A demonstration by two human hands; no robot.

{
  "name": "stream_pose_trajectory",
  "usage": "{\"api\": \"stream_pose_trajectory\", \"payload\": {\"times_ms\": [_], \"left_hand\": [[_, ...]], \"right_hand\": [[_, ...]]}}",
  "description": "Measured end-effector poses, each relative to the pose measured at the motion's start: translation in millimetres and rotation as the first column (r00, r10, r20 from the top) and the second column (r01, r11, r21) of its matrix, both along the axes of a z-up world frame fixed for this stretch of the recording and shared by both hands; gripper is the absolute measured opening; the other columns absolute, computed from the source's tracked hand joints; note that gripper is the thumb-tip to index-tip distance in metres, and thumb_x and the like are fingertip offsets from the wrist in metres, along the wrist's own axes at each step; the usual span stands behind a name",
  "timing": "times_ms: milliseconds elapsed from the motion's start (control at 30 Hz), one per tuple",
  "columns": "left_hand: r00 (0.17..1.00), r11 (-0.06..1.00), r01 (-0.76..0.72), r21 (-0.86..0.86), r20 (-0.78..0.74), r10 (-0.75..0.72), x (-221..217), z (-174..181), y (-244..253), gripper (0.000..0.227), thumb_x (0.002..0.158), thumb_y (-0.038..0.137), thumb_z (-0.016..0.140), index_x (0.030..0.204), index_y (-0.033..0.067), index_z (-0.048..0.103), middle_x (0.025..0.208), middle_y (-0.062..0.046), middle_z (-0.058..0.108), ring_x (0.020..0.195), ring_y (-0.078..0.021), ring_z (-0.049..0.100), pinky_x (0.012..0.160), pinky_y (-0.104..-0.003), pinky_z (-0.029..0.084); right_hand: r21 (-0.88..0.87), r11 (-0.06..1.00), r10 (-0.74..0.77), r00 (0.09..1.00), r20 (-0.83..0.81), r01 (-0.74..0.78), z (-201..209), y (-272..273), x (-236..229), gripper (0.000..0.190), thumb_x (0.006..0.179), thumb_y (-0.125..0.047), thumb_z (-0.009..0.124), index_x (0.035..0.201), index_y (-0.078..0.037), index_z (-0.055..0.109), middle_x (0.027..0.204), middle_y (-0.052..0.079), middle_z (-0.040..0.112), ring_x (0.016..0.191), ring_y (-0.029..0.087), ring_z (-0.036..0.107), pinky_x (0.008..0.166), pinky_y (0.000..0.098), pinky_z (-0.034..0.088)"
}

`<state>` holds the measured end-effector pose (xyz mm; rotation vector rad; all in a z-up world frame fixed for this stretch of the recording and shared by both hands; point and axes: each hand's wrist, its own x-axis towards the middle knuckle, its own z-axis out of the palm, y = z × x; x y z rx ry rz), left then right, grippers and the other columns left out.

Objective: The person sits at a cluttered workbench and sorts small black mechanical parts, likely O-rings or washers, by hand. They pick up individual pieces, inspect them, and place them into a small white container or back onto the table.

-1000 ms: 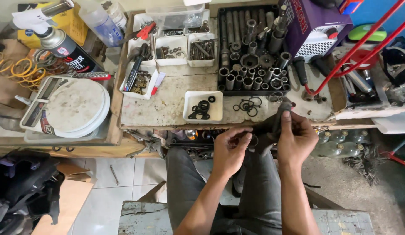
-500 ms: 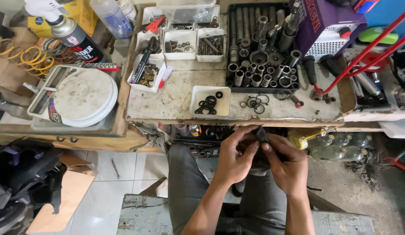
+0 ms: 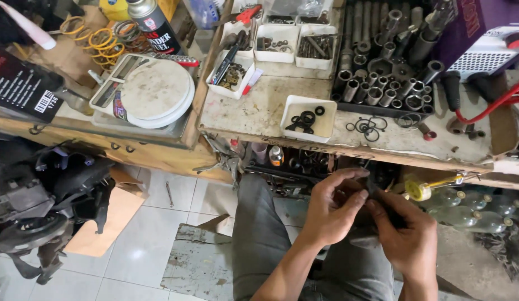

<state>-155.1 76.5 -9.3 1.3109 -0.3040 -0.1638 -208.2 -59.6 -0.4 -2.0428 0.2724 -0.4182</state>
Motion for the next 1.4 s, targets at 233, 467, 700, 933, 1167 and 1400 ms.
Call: {"api": "stream_pose_trajectory", "payload": {"times_ms": [233, 467, 700, 933, 1167, 1400], "left_hand": [[0.994, 0.970, 0.033, -0.241, -0.091, -0.057, 5.1, -15.6, -4.6, 0.039, 0.094, 0.007, 0.072, 0.132, 0.0032, 0.063, 0.095, -0.001, 0.065, 0.072, -0.0042, 0.051, 0.065, -0.018, 0.040], [0.994, 0.986, 0.098, -0.133, -0.042, -0.105, 9.6, -7.0, -1.7, 0.033, 0.094, 0.006, 0.070, 0.127, 0.0039, 0.067, 0.088, -0.001, 0.064, 0.071, -0.0061, 0.051, 0.064, -0.020, 0.040], [0.985, 0.965, 0.107, 0.240, 0.105, -0.135, 7.2, 27.1, -3.8, 0.025, 0.088, 0.016, 0.074, 0.106, -0.0004, 0.073, 0.086, -0.005, 0.072, 0.071, -0.0126, 0.059, 0.068, -0.027, 0.051], [0.987, 0.961, 0.159, 0.225, -0.022, -0.158, -0.3, 14.3, -13.5, 0.019, 0.093, 0.013, 0.070, 0.105, -0.0009, 0.074, 0.073, -0.001, 0.065, 0.061, -0.0079, 0.051, 0.055, -0.022, 0.041], [0.985, 0.930, 0.082, 0.357, 0.110, -0.129, 10.0, 22.8, -9.9, 0.014, 0.086, 0.010, 0.076, 0.093, -0.0016, 0.074, 0.075, -0.007, 0.071, 0.058, -0.0144, 0.056, 0.055, -0.027, 0.046], [0.993, 0.983, 0.054, 0.173, 0.090, -0.070, 9.6, 18.6, -10.4, 0.012, 0.088, -0.004, 0.073, 0.099, -0.0003, 0.076, 0.083, -0.004, 0.074, 0.066, -0.0092, 0.056, 0.061, -0.023, 0.047]], "right_hand": [[-0.060, 0.998, 0.012, 0.999, -0.052, -0.016, 13.8, 1.5, -3.7, 0.022, 0.086, -0.002, 0.076, 0.107, 0.005, 0.075, 0.074, 0.011, 0.073, 0.055, 0.015, 0.052, 0.049, 0.0280, 0.041], [-0.081, 0.997, -0.004, 0.998, 0.061, 0.009, 1.5, -12.5, -7.4, 0.022, 0.089, 0.001, 0.074, 0.107, 0.011, 0.070, 0.081, 0.016, 0.072, 0.056, 0.018, 0.057, 0.051, 0.0284, 0.045], [-0.064, 0.998, -0.006, 0.996, 0.084, 0.011, 7.1, -26.0, -8.7, 0.029, 0.082, 0.006, 0.072, 0.111, 0.012, 0.070, 0.073, 0.016, 0.068, 0.050, 0.017, 0.053, 0.045, 0.0267, 0.041], [-0.097, 0.995, -0.020, 0.993, 0.119, 0.032, 8.8, -25.7, -10.9, 0.047, 0.082, 0.008, 0.072, 0.128, 0.004, 0.068, 0.104, 0.015, 0.075, 0.079, 0.019, 0.067, 0.072, 0.0295, 0.054], [-0.161, 0.987, 0.003, 0.992, 0.129, 0.018, 25.9, -19.2, -5.2, 0.029, 0.080, 0.008, 0.074, 0.109, 0.004, 0.076, 0.105, 0.011, 0.074, 0.073, 0.017, 0.064, 0.063, 0.0265, 0.049], [-0.174, 0.984, 0.054, 0.995, 0.087, -0.038, 36.9, -16.4, 3.4, 0.017, 0.080, 0.000, 0.075, 0.097, 0.003, 0.076, 0.087, 0.008, 0.075, 0.062, 0.017, 0.061, 0.055, 0.0287, 0.048]]}}
